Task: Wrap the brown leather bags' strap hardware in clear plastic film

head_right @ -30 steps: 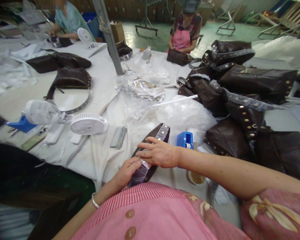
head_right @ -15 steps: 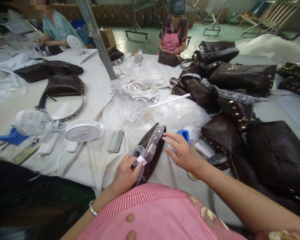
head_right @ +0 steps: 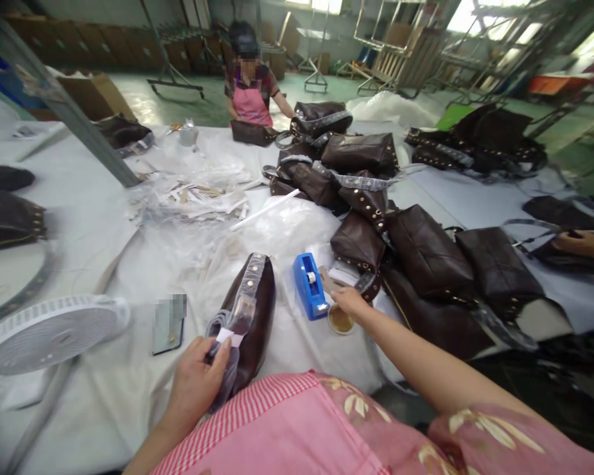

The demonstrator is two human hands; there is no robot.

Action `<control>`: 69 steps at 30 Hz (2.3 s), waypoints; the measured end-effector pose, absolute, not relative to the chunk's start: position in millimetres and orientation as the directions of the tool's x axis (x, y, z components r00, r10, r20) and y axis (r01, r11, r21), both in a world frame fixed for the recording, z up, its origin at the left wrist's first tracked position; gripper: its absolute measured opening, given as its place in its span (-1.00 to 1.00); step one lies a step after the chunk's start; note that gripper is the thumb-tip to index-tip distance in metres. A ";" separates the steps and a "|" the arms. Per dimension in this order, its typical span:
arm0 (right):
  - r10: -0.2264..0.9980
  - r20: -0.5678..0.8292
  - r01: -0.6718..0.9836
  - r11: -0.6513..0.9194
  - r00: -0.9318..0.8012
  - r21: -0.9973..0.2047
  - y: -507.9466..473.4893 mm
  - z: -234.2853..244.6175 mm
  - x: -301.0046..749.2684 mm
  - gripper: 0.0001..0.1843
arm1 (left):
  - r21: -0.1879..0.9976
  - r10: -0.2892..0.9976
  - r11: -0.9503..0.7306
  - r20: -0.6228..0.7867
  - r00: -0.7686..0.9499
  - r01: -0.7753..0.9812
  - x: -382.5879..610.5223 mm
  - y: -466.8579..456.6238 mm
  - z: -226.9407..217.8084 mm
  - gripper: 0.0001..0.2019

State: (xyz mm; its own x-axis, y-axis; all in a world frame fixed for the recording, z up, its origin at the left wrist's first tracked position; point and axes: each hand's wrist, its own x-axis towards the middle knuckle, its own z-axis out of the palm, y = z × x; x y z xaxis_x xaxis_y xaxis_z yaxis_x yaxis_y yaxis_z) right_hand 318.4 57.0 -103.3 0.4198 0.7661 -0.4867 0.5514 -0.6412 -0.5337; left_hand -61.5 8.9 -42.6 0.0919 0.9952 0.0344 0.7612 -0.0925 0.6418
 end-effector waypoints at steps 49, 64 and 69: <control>0.702 -0.689 0.406 -0.585 -0.180 -0.702 56.0 -8.1 114.1 -0.69 | 0.225 0.968 -0.250 0.054 0.244 0.942 -41.7 -1.3 -24.7 -0.67; 0.695 -0.718 0.656 -0.536 -0.014 -0.531 61.6 -27.9 114.0 -0.74 | 0.268 0.951 -0.299 0.008 0.308 0.916 -28.3 3.3 -27.6 -0.72; 0.686 -0.728 0.655 -0.542 -0.019 -0.527 64.2 -21.9 109.9 -0.81 | 0.221 0.942 -0.329 0.013 0.335 0.918 -29.4 3.2 -27.0 -0.73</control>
